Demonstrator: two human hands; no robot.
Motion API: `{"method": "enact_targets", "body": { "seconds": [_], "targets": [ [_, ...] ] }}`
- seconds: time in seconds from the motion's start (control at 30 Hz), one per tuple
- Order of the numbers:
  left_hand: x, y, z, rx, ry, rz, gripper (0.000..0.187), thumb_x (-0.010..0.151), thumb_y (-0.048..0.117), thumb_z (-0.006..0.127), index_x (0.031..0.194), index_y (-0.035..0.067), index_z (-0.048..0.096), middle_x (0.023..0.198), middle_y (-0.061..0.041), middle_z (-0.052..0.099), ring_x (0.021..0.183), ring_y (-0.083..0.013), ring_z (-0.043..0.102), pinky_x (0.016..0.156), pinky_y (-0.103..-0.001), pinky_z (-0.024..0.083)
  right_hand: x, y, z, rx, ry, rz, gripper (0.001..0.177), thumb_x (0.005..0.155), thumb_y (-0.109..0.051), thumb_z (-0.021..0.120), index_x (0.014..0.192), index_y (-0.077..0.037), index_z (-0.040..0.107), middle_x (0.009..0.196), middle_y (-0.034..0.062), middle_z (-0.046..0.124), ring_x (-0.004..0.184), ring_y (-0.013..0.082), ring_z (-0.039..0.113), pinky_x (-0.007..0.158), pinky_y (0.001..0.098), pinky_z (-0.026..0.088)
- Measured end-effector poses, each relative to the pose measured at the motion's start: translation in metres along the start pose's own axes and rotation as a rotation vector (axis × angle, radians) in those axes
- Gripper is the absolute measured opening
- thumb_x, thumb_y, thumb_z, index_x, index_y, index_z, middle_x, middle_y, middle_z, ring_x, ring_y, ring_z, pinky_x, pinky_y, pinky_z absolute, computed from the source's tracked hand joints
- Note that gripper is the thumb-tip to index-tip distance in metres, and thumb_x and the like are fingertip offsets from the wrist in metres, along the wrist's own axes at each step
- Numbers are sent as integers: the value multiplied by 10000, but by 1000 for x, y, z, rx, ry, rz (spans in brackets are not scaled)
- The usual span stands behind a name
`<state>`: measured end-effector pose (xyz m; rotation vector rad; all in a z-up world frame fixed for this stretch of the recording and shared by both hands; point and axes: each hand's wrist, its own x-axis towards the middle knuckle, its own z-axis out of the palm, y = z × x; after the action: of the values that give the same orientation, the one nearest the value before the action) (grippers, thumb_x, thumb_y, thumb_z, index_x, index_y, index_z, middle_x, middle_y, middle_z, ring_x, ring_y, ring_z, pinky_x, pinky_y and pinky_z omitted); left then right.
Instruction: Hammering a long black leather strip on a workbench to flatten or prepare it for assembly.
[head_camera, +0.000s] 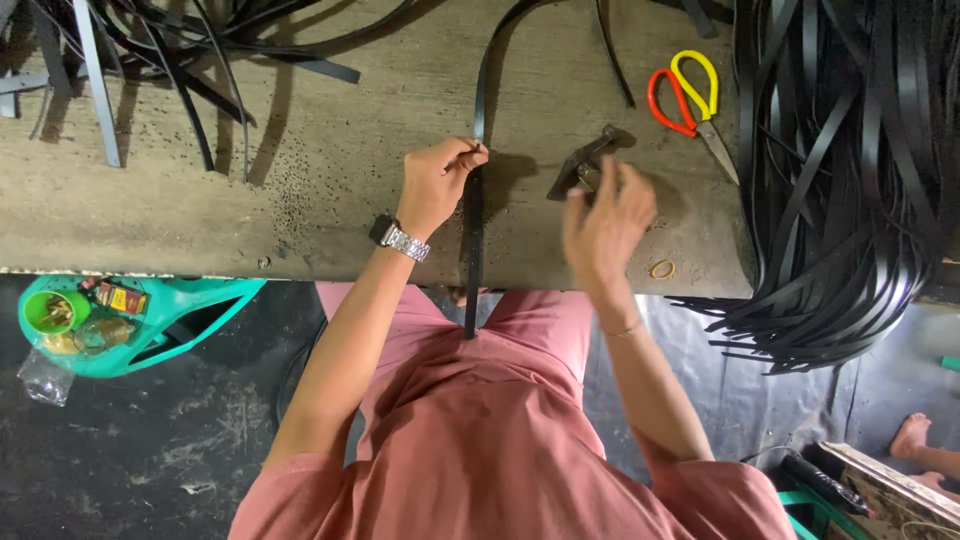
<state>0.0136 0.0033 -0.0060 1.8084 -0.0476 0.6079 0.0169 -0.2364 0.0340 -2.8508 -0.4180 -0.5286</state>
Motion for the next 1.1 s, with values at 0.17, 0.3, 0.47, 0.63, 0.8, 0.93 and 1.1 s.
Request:
{"method": "enact_targets", "body": {
  "seconds": [0.17,0.3,0.47,0.63,0.8,0.93,1.1],
  "targets": [
    [4,5,-1,33,-49,83,113,965,45,751,853,54,734,779,-108,762,768,-319,758,668,-324,604,-18,53,0,-239,-61,-166,357,958,-266,739,1229,-51,649,1136,131,517,987,302,536,810,423,390],
    [1,5,3,50,-31,131,135,948,-10,733,827,40,701,761,-140,746,760,-364,746,672,-371,604,-23,59,11,-217,-136,-154,331,1022,-314,695,1168,-27,620,957,117,601,851,289,640,729,410,485],
    [2,12,-4,12,-88,142,164,969,-113,621,876,9,678,749,-161,708,718,-368,714,696,-386,585,-6,46,-11,317,-322,58,412,1099,-336,584,1148,72,559,868,269,643,775,496,672,651,550,479],
    [-1,-3,0,-63,-105,147,141,947,-171,615,909,-47,670,769,-196,697,745,-393,716,697,-413,578,-1,29,-18,537,-278,15,419,1139,-375,513,979,8,569,728,216,571,662,410,641,593,468,451],
    [-6,-19,6,105,-110,195,120,983,-20,664,935,81,706,809,-93,710,773,-316,717,724,-368,585,11,-3,-44,561,-97,-69,396,1118,-460,495,933,-111,530,623,90,513,542,292,612,561,335,487],
    [-8,-26,6,106,-112,219,113,992,-11,656,935,65,717,815,-105,716,770,-337,719,720,-371,583,15,-26,-38,405,-36,-144,451,1095,-531,422,952,-117,532,618,123,577,602,392,691,553,389,524],
    [-14,-39,7,87,-112,173,169,1013,40,660,858,103,678,716,-12,624,672,-217,654,683,-285,552,17,-36,-39,169,-405,-181,417,1106,-549,382,1079,-143,475,608,189,644,614,436,720,586,508,541]
  ]
}}
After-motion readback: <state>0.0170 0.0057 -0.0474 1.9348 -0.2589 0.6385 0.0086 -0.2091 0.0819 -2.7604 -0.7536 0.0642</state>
